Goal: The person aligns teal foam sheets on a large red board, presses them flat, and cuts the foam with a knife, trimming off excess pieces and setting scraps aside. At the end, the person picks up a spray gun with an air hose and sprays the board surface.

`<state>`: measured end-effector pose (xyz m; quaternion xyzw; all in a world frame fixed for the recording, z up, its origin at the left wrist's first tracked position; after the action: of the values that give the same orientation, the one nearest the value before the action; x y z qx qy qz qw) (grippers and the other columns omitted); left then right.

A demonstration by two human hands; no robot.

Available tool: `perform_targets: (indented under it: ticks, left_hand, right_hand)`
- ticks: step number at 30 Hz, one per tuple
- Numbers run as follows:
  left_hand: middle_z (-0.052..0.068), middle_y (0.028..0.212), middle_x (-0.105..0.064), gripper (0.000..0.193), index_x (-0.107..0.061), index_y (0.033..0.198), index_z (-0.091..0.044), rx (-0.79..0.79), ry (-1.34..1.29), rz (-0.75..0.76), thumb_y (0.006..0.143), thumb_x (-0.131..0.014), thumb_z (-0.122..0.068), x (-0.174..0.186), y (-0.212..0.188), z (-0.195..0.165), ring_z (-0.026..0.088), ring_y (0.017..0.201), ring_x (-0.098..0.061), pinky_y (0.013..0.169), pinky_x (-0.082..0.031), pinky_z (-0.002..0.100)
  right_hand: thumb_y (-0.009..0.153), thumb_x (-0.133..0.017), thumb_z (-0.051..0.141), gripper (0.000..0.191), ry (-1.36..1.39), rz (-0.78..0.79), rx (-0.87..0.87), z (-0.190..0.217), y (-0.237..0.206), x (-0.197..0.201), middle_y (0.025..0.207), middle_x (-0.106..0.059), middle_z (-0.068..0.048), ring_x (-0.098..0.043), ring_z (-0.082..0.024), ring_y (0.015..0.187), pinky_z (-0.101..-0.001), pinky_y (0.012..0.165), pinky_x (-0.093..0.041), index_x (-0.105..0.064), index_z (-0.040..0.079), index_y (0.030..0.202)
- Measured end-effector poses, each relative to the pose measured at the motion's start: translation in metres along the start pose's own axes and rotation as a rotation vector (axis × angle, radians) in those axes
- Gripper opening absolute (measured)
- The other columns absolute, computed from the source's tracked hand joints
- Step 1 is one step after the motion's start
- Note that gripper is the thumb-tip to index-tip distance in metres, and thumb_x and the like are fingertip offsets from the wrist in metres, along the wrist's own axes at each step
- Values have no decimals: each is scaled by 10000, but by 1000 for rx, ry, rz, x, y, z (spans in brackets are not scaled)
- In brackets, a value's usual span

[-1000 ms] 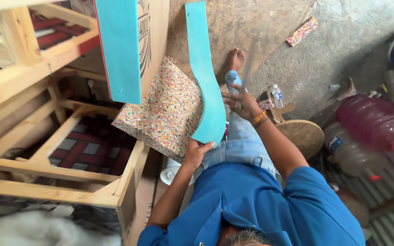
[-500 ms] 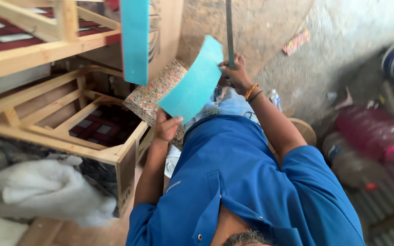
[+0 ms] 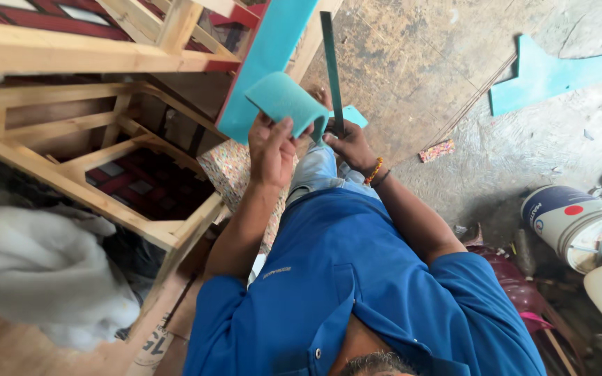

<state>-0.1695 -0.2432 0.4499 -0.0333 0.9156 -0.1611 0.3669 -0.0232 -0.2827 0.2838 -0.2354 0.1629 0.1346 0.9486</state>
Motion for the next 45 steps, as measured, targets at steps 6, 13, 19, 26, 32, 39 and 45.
perform_targets:
  ticks: [6,13,19,26,32,39,45]
  left_hand:
    - [126,1278,-685,465,-560,1363,-14,-203,462,-38,1042,-635,-342,47,130,-38,246,1077,-708,870,-604,370]
    - [136,989,-704,456,-598,1368,-60,29,1375,-97,995,-691,-305,150,240,-1,237,865,-684,792,-560,383]
    - [174,1038,-703,325,-661,1279,-59,-100,1506,-132,999,-692,-222,163,288,5,323,899,-675,795,-546,423]
    - [214,1086,-649,317,-637,1296,0,-235,1596,-115,1008,-615,-132,173,306,-3,391,981,-652,844,-534,445]
    - [165,992,-607,280,-660,1275,-11,-119,1670,-133,1024,-604,-123,202,315,11,364,902,-641,777,-526,450]
    - [148,1009,-620,279,-676,1285,-61,20,1676,-177,1032,-608,-156,221,324,17,338,891,-653,762,-534,435]
    - [154,1013,-631,281,-698,1260,-55,-33,1663,-189,1016,-619,-170,211,323,14,347,915,-657,781,-538,437]
  right_hand:
    - [1042,-739,176,234,65,-238,46,60,85,-12,827,-593,20,-530,-51,708,-244,593,-437,-672,-40,1101]
    - [980,-677,172,276,352,-497,-90,62,241,27,807,-635,22,-510,-48,584,-217,468,-388,-654,-4,1192]
    - [967,-735,80,303,303,-690,-85,25,315,51,940,-714,-27,-656,-83,788,-235,663,-546,-650,-51,1227]
    - [913,-756,105,348,284,-735,-189,1,327,50,886,-681,-17,-631,-101,754,-259,614,-513,-646,-19,1219]
    - [846,-834,93,317,156,-837,-262,-12,326,59,853,-654,-13,-638,-112,748,-269,620,-520,-673,-23,1093]
    - [835,-846,55,307,150,-849,-217,-18,330,59,870,-667,-38,-640,-123,772,-273,691,-552,-678,-36,1075]
    - [858,-808,92,264,84,-813,-270,-10,328,64,883,-718,-69,-689,-139,772,-280,679,-577,-689,-33,1058]
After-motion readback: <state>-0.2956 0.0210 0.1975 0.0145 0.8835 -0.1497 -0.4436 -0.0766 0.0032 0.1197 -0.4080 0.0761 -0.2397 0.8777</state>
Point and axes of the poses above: each hand's wrist, its own y-axis towards the middle knuckle, its own x-axis out of the back of the hand, z = x × y, the point moved 9 cm from there along y, towards the middle knuckle
